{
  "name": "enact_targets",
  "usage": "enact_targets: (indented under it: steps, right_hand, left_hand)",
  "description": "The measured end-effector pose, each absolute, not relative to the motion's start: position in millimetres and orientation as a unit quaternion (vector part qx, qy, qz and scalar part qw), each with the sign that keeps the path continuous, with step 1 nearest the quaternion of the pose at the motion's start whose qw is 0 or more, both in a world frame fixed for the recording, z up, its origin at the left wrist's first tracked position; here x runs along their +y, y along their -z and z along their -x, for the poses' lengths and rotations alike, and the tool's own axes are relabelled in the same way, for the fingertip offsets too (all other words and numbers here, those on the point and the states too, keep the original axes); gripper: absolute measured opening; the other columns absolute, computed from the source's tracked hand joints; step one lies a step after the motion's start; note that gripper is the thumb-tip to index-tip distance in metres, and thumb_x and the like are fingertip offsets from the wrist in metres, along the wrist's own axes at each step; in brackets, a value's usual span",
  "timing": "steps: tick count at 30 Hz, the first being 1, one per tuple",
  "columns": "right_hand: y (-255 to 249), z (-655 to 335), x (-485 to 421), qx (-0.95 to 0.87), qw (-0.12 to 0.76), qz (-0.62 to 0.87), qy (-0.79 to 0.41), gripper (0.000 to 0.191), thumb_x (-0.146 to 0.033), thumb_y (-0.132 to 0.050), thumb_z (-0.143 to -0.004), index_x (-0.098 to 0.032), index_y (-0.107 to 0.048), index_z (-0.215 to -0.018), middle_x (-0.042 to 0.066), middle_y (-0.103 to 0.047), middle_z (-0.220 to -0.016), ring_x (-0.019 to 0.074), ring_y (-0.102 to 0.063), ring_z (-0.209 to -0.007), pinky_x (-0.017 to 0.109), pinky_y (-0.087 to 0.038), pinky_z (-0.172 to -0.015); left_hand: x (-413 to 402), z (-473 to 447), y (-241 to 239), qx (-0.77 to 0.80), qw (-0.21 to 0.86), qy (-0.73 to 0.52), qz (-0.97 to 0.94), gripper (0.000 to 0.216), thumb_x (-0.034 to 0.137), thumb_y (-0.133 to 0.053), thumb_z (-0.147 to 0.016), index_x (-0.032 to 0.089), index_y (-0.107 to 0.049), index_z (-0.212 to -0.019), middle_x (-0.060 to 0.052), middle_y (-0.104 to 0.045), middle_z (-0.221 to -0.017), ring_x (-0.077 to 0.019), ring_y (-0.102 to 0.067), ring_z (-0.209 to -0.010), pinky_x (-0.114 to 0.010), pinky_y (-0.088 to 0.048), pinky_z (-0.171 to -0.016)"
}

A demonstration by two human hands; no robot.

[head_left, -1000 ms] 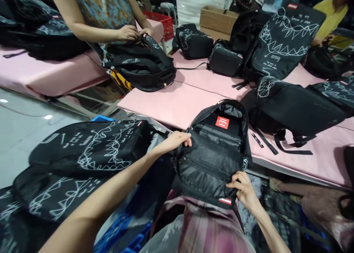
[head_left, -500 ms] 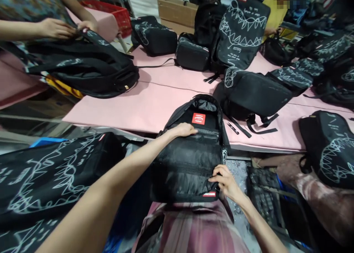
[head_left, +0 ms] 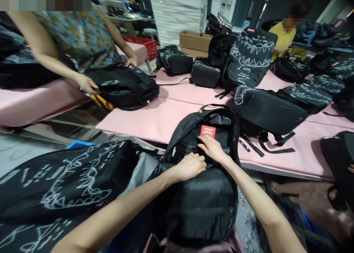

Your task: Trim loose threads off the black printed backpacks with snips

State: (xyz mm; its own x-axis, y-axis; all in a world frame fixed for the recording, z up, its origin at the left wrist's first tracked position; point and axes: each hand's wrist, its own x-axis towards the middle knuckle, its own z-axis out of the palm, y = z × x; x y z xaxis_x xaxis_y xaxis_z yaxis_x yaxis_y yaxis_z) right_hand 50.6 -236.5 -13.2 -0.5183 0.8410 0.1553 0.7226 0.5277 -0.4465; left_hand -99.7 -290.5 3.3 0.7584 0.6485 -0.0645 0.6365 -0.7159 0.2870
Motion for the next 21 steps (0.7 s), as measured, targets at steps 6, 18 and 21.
enact_targets:
  steps: [6,18,21]
  right_hand:
    - [28,-29,-231,-0.845,-0.043,0.516,-0.133,0.040,-0.048,-0.030,-0.093,-0.020,-0.058,-0.101,0.010,-0.067,-0.089,0.0215,-0.063,-0.086,0.030,-0.044,-0.073]
    - [72,-57,-206,-0.763,-0.112,0.620,-0.147,0.040,-0.049,-0.034,-0.091,-0.022,-0.063,-0.093,0.009,-0.070,-0.091,0.0218,-0.065,-0.088,0.027,-0.042,-0.068]
    - [77,-57,-199,-0.762,-0.110,0.618,-0.159,0.041,-0.051,-0.035,-0.090,-0.022,-0.065,-0.089,0.008,-0.070,-0.090,0.0213,-0.065,-0.088,0.026,-0.042,-0.067]
  left_hand:
    - [-291,121,29,0.377,0.135,-0.099,-0.911,0.016,0.026,-0.049,-0.086,0.023,-0.062,-0.094,-0.003,-0.060,-0.090,-0.0196,-0.053,-0.093,-0.035,-0.040,-0.084]
    - [-272,110,69,0.571,0.198,-0.012,-0.797,0.045,0.023,-0.037,-0.087,-0.001,-0.042,-0.125,-0.025,-0.046,-0.131,-0.0289,-0.040,-0.126,-0.035,-0.040,-0.098]
    - [-275,104,72,0.563,0.204,0.015,-0.801,0.048,0.022,-0.037,-0.087,-0.002,-0.039,-0.128,-0.027,-0.040,-0.134,-0.0305,-0.038,-0.126,-0.036,-0.041,-0.097]
